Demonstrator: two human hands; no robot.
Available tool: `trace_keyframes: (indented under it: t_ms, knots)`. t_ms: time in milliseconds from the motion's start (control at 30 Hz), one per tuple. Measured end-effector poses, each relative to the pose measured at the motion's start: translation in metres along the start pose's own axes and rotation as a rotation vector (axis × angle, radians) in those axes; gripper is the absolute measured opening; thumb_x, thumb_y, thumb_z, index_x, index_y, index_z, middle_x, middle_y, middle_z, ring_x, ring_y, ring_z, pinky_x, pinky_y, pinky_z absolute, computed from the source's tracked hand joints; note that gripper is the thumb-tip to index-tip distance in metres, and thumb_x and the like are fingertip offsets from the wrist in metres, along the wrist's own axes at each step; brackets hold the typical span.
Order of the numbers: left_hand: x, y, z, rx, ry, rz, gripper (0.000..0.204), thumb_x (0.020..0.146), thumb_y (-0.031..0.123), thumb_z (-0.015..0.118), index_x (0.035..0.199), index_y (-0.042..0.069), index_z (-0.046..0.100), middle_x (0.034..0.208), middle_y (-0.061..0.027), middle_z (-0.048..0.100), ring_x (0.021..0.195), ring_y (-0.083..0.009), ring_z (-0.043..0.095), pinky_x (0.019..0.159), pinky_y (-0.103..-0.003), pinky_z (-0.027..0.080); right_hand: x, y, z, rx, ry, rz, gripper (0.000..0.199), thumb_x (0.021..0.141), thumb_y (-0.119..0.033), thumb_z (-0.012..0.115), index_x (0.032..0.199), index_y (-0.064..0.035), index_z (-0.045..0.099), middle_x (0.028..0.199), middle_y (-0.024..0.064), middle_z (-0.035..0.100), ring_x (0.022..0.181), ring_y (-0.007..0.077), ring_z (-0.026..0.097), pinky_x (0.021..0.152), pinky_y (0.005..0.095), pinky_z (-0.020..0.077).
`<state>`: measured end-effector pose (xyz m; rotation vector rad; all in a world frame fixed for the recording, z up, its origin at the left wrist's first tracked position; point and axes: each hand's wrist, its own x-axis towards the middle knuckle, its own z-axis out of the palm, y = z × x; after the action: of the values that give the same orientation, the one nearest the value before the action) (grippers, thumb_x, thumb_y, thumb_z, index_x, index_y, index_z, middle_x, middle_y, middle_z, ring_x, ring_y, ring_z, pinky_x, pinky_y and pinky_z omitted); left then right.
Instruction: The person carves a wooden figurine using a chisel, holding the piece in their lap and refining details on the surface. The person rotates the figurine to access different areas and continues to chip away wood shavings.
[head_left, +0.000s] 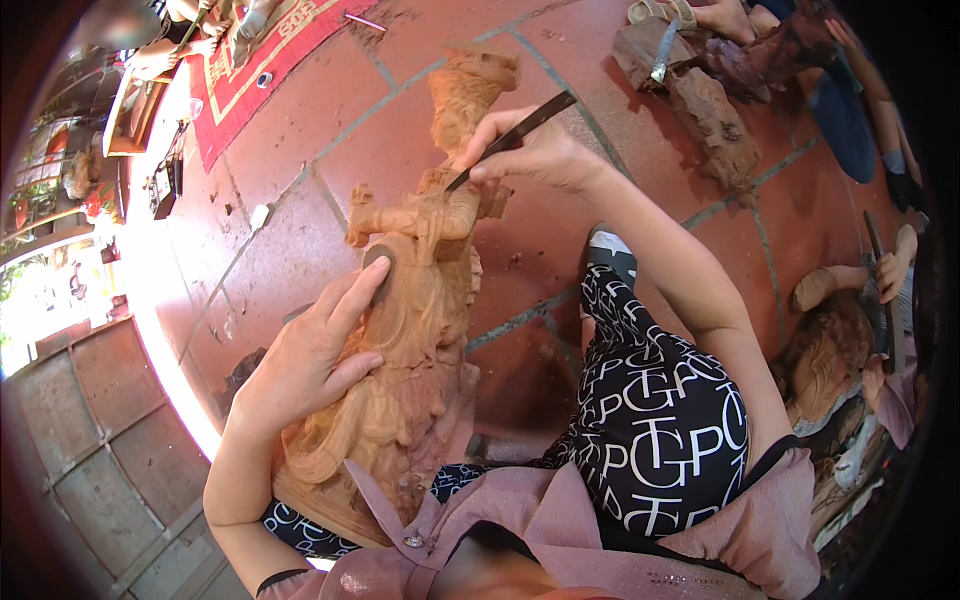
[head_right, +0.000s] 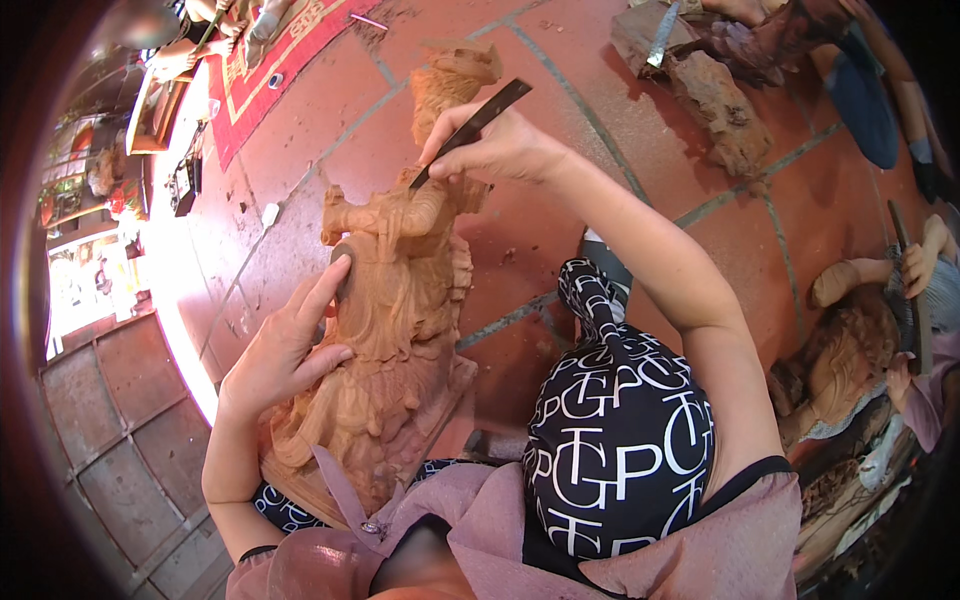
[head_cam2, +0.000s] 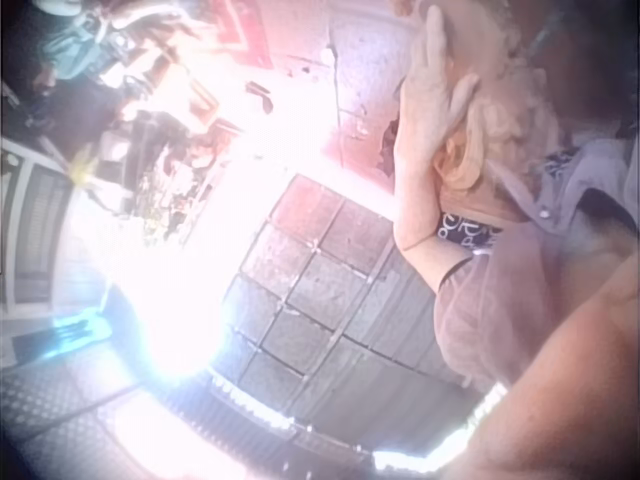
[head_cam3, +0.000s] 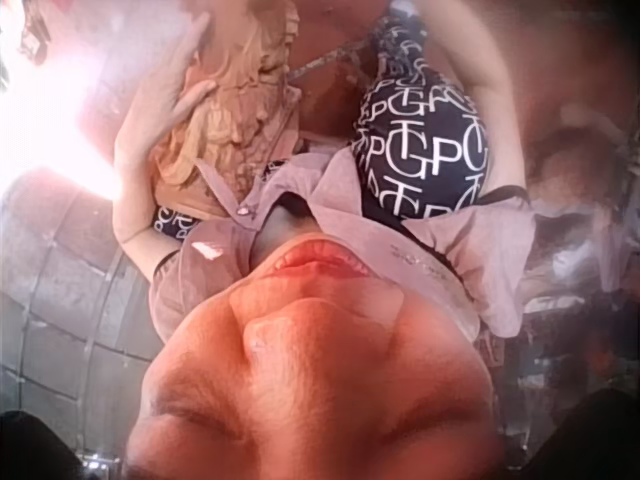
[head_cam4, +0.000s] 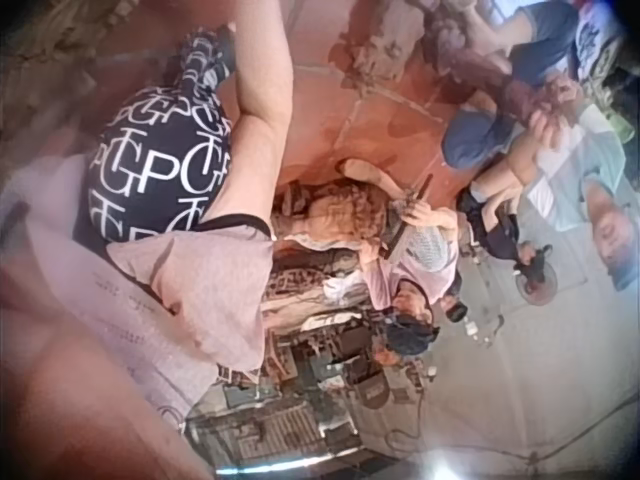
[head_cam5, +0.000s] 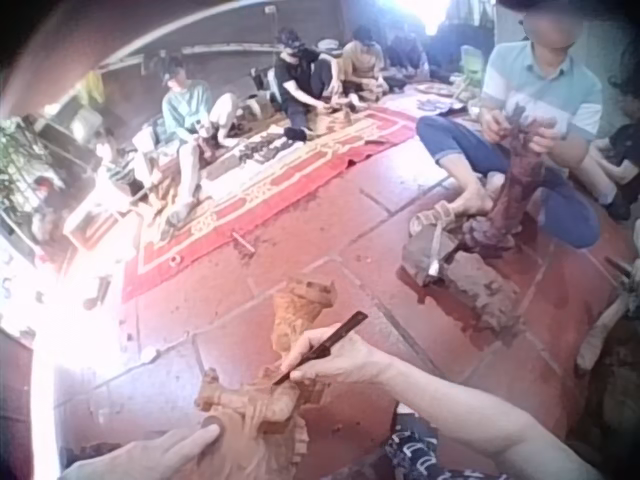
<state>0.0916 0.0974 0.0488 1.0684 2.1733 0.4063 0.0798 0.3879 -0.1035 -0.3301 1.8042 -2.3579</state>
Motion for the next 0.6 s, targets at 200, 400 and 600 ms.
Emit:
trace_keyframes:
  t_ms: [200,400,600]
  knots:
    - [0.000,0.001,-0.001,-0.010,-0.019,-0.035,0.082,0.076,0.009,0.066,0.145,0.011,0.022,0.131,-0.0189,0.043,0.109,-0.0373,0.052,0.092,-0.041,0.045,0.000,-0.010,0.004,-0.022,0.021,0.000,0.012,0.076,-0.002,0.070,0.087,-0.0003,0.064,0.077,0.0052,0.065,0.067,0.0103,0.062,0.060,0.0225,0.0482]
    - [0.002,0.003,-0.003,-0.018,-0.043,-0.033,0.082,0.076,0.009,0.066,0.145,0.010,0.022,0.132,-0.0191,0.042,0.110,-0.0377,0.052,0.093,-0.042,0.044,-0.002,0.002,-0.015,-0.039,0.149,0.030,0.014,0.076,-0.007,0.072,0.087,-0.0022,0.064,0.075,0.0038,0.066,0.065,0.0084,0.063,0.059,0.0212,0.0486]
    - [0.000,-0.001,-0.001,-0.002,-0.014,-0.020,0.083,0.076,0.009,0.066,0.145,0.011,0.021,0.133,-0.0187,0.041,0.111,-0.0374,0.051,0.093,-0.042,0.045,-0.003,-0.018,0.036,0.097,0.238,0.103,0.013,0.080,-0.008,0.069,0.089,-0.0017,0.062,0.074,0.0045,0.065,0.065,0.0075,0.063,0.055,0.0199,0.0478]
